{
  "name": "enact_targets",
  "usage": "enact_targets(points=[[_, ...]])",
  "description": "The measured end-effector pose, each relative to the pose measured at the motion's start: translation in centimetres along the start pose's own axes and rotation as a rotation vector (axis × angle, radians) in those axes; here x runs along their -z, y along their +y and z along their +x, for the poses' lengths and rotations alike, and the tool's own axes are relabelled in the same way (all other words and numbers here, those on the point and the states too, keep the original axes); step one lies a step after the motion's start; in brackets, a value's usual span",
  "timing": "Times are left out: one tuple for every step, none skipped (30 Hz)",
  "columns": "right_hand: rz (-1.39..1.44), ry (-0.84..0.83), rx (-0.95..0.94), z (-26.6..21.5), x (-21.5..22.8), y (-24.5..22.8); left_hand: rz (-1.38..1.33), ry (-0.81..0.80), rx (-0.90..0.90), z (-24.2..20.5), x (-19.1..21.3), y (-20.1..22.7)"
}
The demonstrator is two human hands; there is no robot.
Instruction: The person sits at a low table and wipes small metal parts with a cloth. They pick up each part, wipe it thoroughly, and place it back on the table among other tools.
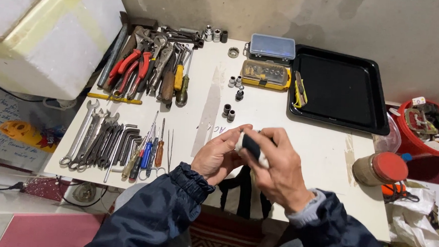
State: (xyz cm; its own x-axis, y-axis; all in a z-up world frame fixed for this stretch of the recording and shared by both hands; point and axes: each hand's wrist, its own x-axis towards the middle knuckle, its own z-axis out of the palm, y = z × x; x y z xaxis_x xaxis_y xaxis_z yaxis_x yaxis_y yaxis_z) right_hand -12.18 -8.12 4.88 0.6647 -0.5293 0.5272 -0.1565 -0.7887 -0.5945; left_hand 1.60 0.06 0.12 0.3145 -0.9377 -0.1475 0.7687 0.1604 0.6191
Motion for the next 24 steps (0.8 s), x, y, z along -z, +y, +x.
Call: enact_targets(points=[[-0.002,0.002,-0.005,0.3,-0.3,1.1,0.0,-0.001,0.005,-0.1,0.1,-0.3],[0.042,0.049,-0.06,0.6,-0.6,2.1,0.042,0.014,0.032,-0.3,0.2,-0.5],[0.085,0.098,-0.109,1.1,-0.9,3.2,0.084,0.026,0.055,-0.3,0.2,-0.6],[0.082,0.101,-0.109,1.7,-0.3,2.4,0.084,0.023,0.056,-0.1,0.3,-1.0],[0.133,0.116,-0.222,2.2,0.2,1.5,0.073,0.028,0.045,0.0,0.5,-1.4],[0.183,0.13,-0.335,2.7,0.6,0.7,0.063,0.032,0.035,0.1,0.8,-1.8],[0.182,0.13,-0.336,1.8,-0.1,0.5,0.061,0.032,0.036,-0.1,0.0,-1.0],[0.166,0.142,-0.277,0.9,-0.8,0.4,0.048,0.058,0.01,-0.4,-0.8,-0.2],[0.151,0.149,-0.215,0.1,-1.5,0.2,0.03,0.088,-0.02,-0.6,-1.7,0.6],[0.149,0.143,-0.213,0.5,-1.2,-0.2,0.024,0.091,-0.022,-0.4,-1.5,0.5],[0.111,0.145,-0.169,0.8,-1.1,-0.7,0.031,0.096,-0.02,-0.4,-1.2,0.4],[0.073,0.146,-0.126,1.0,-0.9,-1.2,0.038,0.101,-0.018,-0.4,-1.1,0.3],[0.07,0.15,-0.131,1.5,-1.1,-0.7,0.039,0.098,-0.012,-0.2,-0.5,-0.5],[0.103,0.177,-0.187,1.9,-1.2,-0.2,0.058,0.116,0.001,0.0,0.0,-1.3],[0.138,0.204,-0.237,2.5,-1.4,0.2,0.08,0.134,0.009,0.3,0.5,-1.8],[0.138,0.209,-0.237,1.9,-1.8,0.1,0.083,0.13,0.01,-0.1,-0.3,-1.2],[0.111,0.221,-0.218,1.3,-2.3,0.1,0.084,0.146,-0.009,-0.4,-0.9,-0.7],[0.085,0.234,-0.199,0.7,-2.8,0.0,0.085,0.162,-0.028,-0.8,-1.5,-0.1],[0.087,0.227,-0.197,0.2,-2.9,-0.3,0.081,0.167,-0.031,-0.3,-0.5,-0.4],[0.071,0.215,-0.125,-0.3,-3.0,-0.6,0.075,0.167,-0.048,0.2,0.5,-0.8],[0.056,0.204,-0.055,-0.8,-3.1,-0.9,0.072,0.167,-0.064,0.7,1.5,-1.1],[0.059,0.2,-0.053,-0.7,-3.3,-0.8,0.071,0.171,-0.067,0.4,1.3,-0.8],[0.058,0.194,-0.06,-0.6,-3.3,-0.6,0.064,0.166,-0.065,0.2,1.1,-0.6],[0.057,0.187,-0.066,-0.6,-3.4,-0.4,0.057,0.161,-0.063,0.0,0.8,-0.5]])
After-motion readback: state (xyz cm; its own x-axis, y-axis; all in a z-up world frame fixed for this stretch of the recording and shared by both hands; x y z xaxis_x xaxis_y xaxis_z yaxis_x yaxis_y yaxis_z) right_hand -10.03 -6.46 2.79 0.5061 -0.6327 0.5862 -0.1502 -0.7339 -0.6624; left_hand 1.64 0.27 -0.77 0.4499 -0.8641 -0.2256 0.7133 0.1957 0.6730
